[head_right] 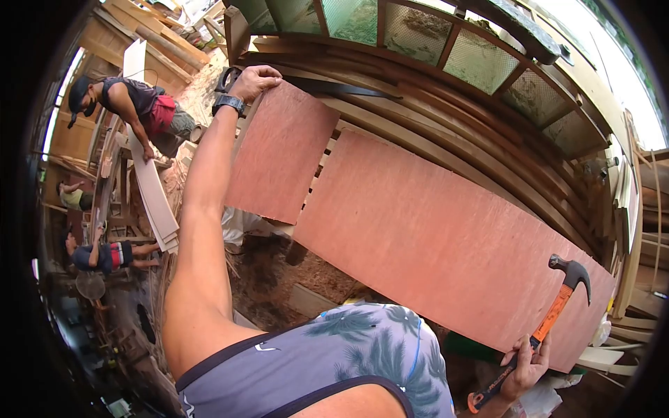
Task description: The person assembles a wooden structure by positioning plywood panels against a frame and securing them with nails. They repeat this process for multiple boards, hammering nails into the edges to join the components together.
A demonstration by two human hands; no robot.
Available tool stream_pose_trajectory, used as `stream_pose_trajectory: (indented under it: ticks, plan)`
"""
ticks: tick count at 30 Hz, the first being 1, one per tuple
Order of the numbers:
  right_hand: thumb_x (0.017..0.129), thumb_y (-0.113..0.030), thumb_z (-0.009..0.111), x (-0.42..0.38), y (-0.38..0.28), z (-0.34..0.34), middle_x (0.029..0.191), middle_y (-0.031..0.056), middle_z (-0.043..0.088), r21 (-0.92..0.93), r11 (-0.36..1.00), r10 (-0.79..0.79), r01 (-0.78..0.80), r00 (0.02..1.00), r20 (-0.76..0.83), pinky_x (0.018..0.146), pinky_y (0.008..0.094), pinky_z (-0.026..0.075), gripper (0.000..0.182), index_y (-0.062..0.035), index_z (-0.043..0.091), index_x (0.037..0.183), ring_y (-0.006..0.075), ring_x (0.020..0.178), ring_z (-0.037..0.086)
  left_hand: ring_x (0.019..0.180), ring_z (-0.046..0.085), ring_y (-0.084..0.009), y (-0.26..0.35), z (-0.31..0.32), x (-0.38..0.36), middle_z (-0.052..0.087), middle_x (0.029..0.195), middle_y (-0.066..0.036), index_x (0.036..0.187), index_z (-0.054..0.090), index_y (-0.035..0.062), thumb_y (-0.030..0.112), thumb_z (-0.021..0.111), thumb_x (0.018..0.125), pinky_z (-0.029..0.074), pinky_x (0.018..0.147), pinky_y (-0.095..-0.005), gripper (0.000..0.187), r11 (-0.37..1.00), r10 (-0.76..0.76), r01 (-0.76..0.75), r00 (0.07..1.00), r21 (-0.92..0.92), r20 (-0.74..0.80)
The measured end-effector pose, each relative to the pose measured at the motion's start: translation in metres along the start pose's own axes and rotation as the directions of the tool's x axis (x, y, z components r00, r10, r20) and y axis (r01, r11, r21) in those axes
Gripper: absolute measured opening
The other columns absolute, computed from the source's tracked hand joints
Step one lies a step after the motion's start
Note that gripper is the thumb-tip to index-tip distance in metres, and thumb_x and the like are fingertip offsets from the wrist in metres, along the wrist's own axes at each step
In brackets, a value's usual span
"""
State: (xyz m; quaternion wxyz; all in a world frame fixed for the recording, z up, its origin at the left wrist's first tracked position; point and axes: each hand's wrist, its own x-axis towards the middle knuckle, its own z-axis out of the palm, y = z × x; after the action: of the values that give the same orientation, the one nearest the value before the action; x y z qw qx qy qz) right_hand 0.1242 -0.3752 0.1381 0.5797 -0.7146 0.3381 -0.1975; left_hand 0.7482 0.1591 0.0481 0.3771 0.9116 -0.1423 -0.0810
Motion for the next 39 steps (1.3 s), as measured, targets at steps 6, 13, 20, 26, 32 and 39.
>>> stream_pose_trajectory:
  ticks: [6, 13, 20, 26, 32, 39]
  plan:
    - [0.103, -0.007, 0.057, -0.002, 0.000, 0.007, 0.086, 0.0082, 0.059, -0.015, 0.999, 0.030, -0.031, 0.999, -0.021, 0.046, 0.0214, 0.042, 0.052, 0.0051, 0.038, 0.150, 0.0096, 0.052, 0.052, 0.076, 0.066, -0.0121, -0.007, 0.022, 0.008, 0.074, 0.083, -0.004, 0.100, 0.078, 0.0037, 0.030, 0.080, 0.088, 0.054, 0.074, -0.0290, 0.029, 0.999, 0.027, -0.019, 0.976, 0.039, -0.215]
    - [0.102, -0.007, 0.060, 0.003, 0.003, 0.010, 0.082, 0.0071, 0.059, 0.009, 0.999, 0.033, -0.032, 0.998, -0.044, 0.045, 0.0207, 0.041, 0.055, 0.0033, 0.039, 0.152, 0.0086, 0.051, 0.051, 0.076, 0.059, -0.0077, -0.038, 0.011, 0.015, 0.066, 0.080, 0.001, 0.079, 0.064, 0.0089, 0.037, 0.087, 0.080, 0.048, 0.072, -0.0267, 0.036, 1.000, -0.008, 0.012, 0.985, -0.022, 0.172]
    - [0.101, -0.006, 0.060, 0.010, 0.000, 0.016, 0.082, 0.0069, 0.059, -0.004, 0.999, 0.034, -0.034, 0.999, 0.014, 0.044, 0.0199, 0.040, 0.059, 0.0032, 0.036, 0.154, 0.0081, 0.050, 0.051, 0.072, 0.049, -0.0081, 0.063, -0.032, -0.054, 0.055, 0.073, 0.004, 0.079, 0.058, 0.0081, 0.033, 0.090, 0.071, 0.044, 0.066, -0.0293, 0.041, 0.991, 0.132, -0.132, 0.982, -0.005, 0.135]
    - [0.103, -0.006, 0.057, 0.006, -0.006, 0.017, 0.079, 0.0052, 0.060, 0.002, 1.000, 0.031, -0.031, 0.998, 0.056, 0.046, 0.0192, 0.040, 0.057, 0.0060, 0.033, 0.153, 0.0064, 0.052, 0.051, 0.084, 0.046, -0.0211, 0.167, -0.081, -0.176, 0.045, 0.082, -0.003, 0.076, 0.045, 0.0086, 0.026, 0.090, 0.067, 0.038, 0.081, -0.0334, 0.049, 0.773, 0.601, -0.614, 0.789, 0.157, 0.126]
    - [0.104, -0.010, 0.058, 0.001, -0.018, 0.024, 0.083, 0.0050, 0.059, 0.036, 0.999, 0.002, -0.007, 0.990, 0.139, 0.045, 0.0194, 0.039, 0.054, 0.0021, 0.037, 0.153, 0.0071, 0.051, 0.050, 0.085, 0.046, -0.0219, 0.173, -0.102, -0.224, 0.047, 0.081, -0.003, 0.073, 0.043, 0.0094, 0.023, 0.090, 0.062, 0.038, 0.091, -0.0381, 0.050, 0.743, 0.638, -0.645, 0.763, 0.179, 0.105]
    - [0.102, -0.006, 0.058, -0.005, -0.030, 0.034, 0.078, 0.0058, 0.060, 0.060, 0.998, 0.005, -0.011, 0.994, 0.106, 0.047, 0.0193, 0.039, 0.057, 0.0052, 0.034, 0.153, 0.0075, 0.052, 0.051, 0.082, 0.044, -0.0194, 0.164, -0.102, -0.216, 0.046, 0.080, -0.001, 0.072, 0.043, 0.0096, 0.024, 0.089, 0.065, 0.037, 0.091, -0.0348, 0.050, 0.780, 0.611, -0.619, 0.785, 0.091, 0.100]
